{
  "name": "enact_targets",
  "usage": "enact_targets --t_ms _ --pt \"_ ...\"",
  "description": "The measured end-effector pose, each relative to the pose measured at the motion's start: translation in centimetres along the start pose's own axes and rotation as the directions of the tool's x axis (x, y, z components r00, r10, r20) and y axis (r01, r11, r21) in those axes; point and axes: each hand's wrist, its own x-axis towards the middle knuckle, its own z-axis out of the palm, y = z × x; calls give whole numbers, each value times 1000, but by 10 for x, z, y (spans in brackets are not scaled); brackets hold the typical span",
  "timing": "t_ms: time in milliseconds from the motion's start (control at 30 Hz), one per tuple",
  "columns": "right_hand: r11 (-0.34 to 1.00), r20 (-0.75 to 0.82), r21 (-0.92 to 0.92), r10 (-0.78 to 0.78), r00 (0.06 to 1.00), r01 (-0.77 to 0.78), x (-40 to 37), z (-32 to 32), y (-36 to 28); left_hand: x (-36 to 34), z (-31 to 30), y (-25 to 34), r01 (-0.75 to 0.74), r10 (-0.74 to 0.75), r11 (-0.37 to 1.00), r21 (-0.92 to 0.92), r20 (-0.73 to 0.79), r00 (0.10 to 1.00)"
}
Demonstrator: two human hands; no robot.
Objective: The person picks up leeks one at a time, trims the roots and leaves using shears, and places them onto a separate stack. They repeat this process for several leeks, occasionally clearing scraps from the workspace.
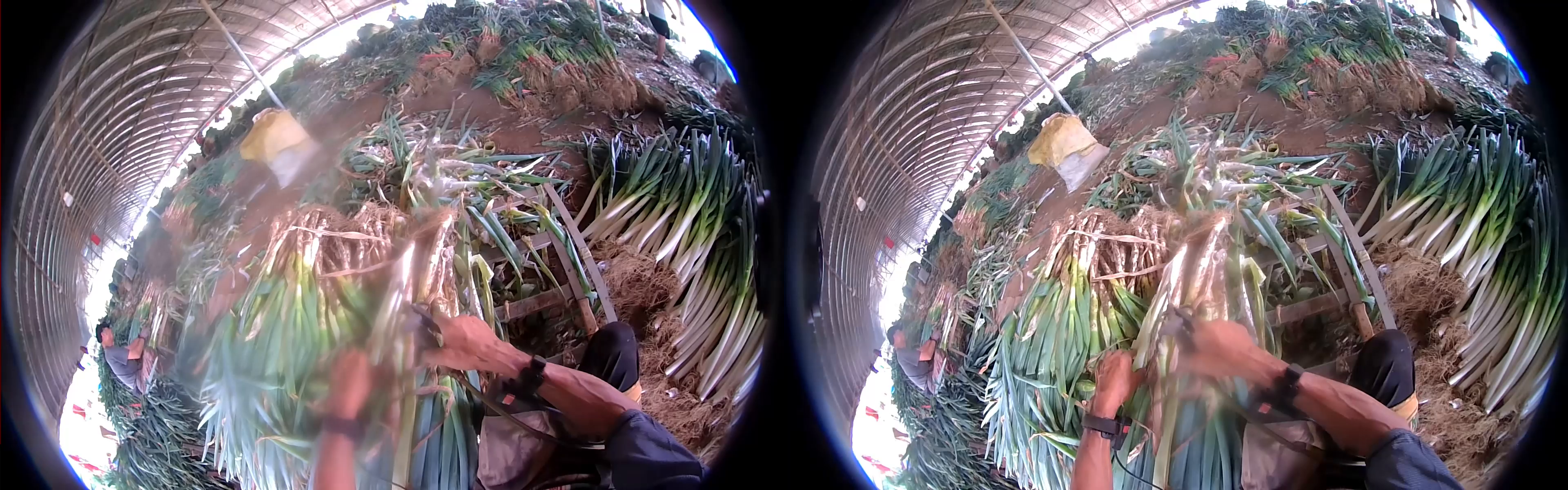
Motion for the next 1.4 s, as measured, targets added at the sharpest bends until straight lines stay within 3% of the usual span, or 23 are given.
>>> enact_targets --t_ms 67,167,267,367,567,667,767,867,967,1000,1067,1167,1200,1233,1267,1367,1400 --pt "984 -57 159 94 994 -84 5 -3 1 -2 -7 7 6 -6 1000 7 4 1000" --pt "985 -87 131 128 988 -116 9 -17 -1 2 -13 14 47 -48 999 24 64 997" --pt "991 -154 86 117 981 -105 28 -12 16 1 -13 17 3 -3 1000 -19 -32 999" --pt "991 -153 80 119 981 -108 41 -15 25 7 -19 19 118 -114 993 -25 116 987" --pt "999 -79 22 43 996 -41 56 -22 37 14 -29 25 217 -194 971 -99 202 960" --pt "999 -168 -51 -5 986 -4 67 -18 44 20 -29 19 282 -243 951 -129 253 936" --pt "994 -134 -91 50 990 -63 79 -16 49 23 -42 26 371 -294 907 -202 329 897" --pt "995 -75 96 -10 997 17 33 -33 30 24 -69 38 394 -275 836 -381 330 903" --pt "975 12 195 -107 994 103 -2 -31 17 24 -59 24 397 -358 825 -402 172 918" --pt "976 46 184 -124 991 114 -19 -34 9 27 -54 9 421 -379 852 -312 189 906" --pt "977 118 160 -161 980 141 -49 -40 -10 25 -57 1 435 -427 847 -306 95 899" --pt "742 -70 375 -575 815 556 -65 -15 -4 14 -82 0 441 -468 813 -379 25 884" --pt "347 -343 505 -759 553 790 -39 22 3 10 -98 8 452 -490 786 -421 19 871" --pt "-123 -555 480 -809 193 868 -13 58 9 6 -113 15 460 -512 758 -463 15 859" --pt "-55 -522 481 -820 235 875 -18 65 12 1 -123 18 446 -508 734 -512 22 861" --pt "-54 -492 597 -813 312 801 -27 70 15 -4 -125 9 421 -480 804 -420 -40 876" --pt "-64 -485 644 -805 342 763 -30 70 16 -5 -108 -10 321 -373 908 -269 -170 912"
